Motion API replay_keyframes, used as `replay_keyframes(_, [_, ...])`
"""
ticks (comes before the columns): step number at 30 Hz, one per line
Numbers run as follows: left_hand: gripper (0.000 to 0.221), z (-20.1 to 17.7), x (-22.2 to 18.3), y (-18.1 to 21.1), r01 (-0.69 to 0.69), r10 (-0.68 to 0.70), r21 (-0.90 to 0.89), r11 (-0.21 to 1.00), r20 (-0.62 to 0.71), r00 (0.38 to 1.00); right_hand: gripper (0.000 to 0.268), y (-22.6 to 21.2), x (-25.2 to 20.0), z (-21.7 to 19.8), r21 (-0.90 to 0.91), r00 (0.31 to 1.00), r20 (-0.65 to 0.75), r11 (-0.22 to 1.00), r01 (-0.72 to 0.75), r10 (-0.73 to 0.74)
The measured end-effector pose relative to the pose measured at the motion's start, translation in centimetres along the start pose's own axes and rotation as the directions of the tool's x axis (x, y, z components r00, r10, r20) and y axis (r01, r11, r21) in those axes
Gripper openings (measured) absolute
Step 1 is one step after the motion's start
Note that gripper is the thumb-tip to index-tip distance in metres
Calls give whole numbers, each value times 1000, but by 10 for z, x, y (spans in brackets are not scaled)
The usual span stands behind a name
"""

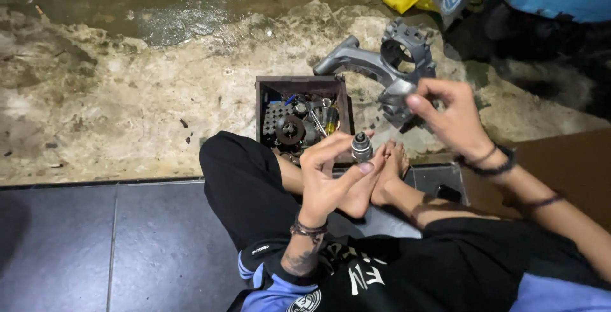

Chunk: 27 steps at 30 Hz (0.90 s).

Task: Cleaning a motorcycle spark plug with a wire brush and inspecting engine components.

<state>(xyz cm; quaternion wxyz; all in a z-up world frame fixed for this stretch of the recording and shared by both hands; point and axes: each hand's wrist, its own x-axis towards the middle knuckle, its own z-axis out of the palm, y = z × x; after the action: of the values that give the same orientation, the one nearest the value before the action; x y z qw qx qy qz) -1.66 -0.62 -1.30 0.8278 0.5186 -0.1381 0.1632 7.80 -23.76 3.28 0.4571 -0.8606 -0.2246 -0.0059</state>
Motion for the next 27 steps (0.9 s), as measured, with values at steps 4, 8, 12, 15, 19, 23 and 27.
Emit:
replay_keyframes(4, [35, -6, -4, -14, 49, -50, 44, 998, 20, 999, 51, -49, -5, -3, 39, 998, 3, 997, 70, -70])
replay_keyframes(8, [31, 2, -4, -11, 103, -104, 8, 995, 29, 994, 44, -57, 3, 1, -52, 961, 145, 968, 244, -235])
replay_keyframes(12, [33, -14, -8, -26, 19, -22, 55, 998, 49, 999, 39, -17, 3, -1, -119, 982, 92, 977, 176, -165])
replay_keyframes(15, [32, -13, 1, -10, -48, 44, 193, 980, 23, 999, 47, -8, -5, -3, 25, 994, 76, 996, 83, -84])
replay_keyframes(19, [31, -4, 2, -6, -101, 103, 176, 979, -3, 995, 49, -67, 1, 0, 26, 971, 149, 982, 186, -188])
replay_keyframes(23, [32, -5, 1, 5, -132, 147, 198, 971, -61, 987, 42, -47, 3, 7, -18, 948, 248, 977, 211, -200])
replay_keyframes(27, [30, -12, 3, 7, -163, 187, 228, 960, -88, 978, 37, -14, -1, -1, 8, 975, 209, 997, 72, -72])
